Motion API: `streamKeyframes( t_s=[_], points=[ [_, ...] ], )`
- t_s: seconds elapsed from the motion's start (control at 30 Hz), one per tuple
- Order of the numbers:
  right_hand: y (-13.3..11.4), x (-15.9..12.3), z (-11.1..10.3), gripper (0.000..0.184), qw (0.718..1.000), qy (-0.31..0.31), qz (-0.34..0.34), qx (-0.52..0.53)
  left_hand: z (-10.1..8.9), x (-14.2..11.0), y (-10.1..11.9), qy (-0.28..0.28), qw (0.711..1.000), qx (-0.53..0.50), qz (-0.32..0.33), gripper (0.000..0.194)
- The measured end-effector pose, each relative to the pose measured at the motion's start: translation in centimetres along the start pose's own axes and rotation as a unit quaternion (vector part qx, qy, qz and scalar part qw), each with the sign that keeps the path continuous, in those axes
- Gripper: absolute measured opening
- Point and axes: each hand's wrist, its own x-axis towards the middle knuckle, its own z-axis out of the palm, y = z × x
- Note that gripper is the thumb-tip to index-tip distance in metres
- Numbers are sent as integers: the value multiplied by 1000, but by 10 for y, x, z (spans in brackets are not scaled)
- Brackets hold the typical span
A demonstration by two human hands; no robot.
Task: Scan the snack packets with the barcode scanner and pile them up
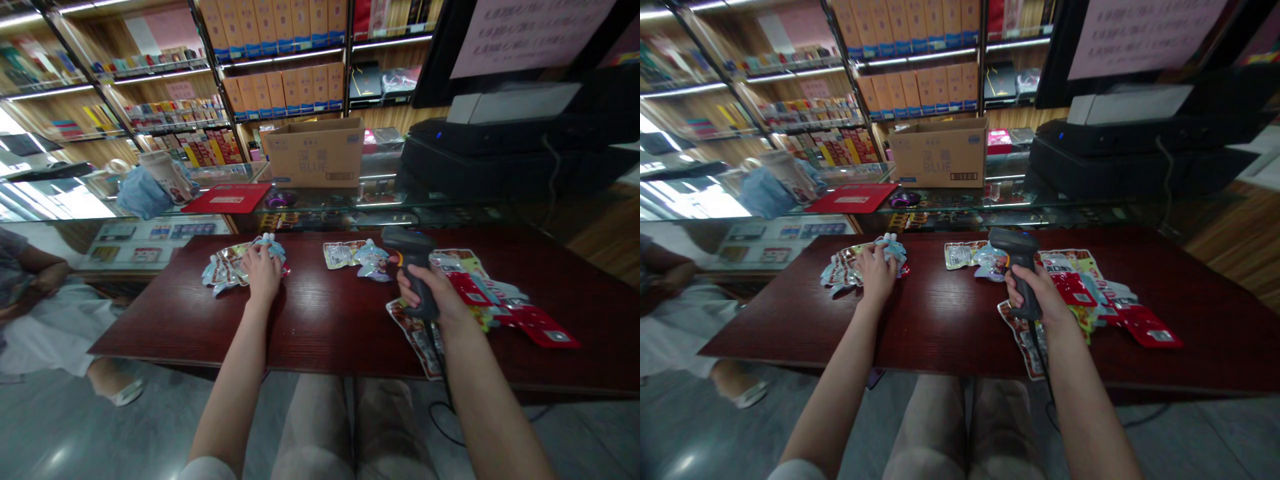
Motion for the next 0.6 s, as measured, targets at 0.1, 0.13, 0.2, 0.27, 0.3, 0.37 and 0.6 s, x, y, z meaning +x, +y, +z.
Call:
streamKeyframes(
  t_s=[0.1,0.13,0.2,0.27,0.3,0.37,0.6],
  points=[
    [-3,0,1,35,1000,1,-8,2,0,-5,17,2,996,-64,64,32],
    [-5,-1,1,35,1000,0,-11,0,0,-7,24,-4,992,-86,92,30],
    [-9,-4,2,34,1000,-1,-19,-9,2,-12,38,-27,980,-123,153,27],
    [-16,-9,2,30,999,6,-31,-29,4,-16,49,-57,965,-143,210,26],
    [-20,-12,1,29,998,14,-40,-43,5,-18,53,-70,959,-146,231,26],
    [-28,-20,-3,27,995,37,-60,-71,7,-20,56,-89,952,-145,256,27],
    [-49,-45,-45,25,981,118,-117,-97,5,-24,59,-134,926,-204,288,27]
  ],
)
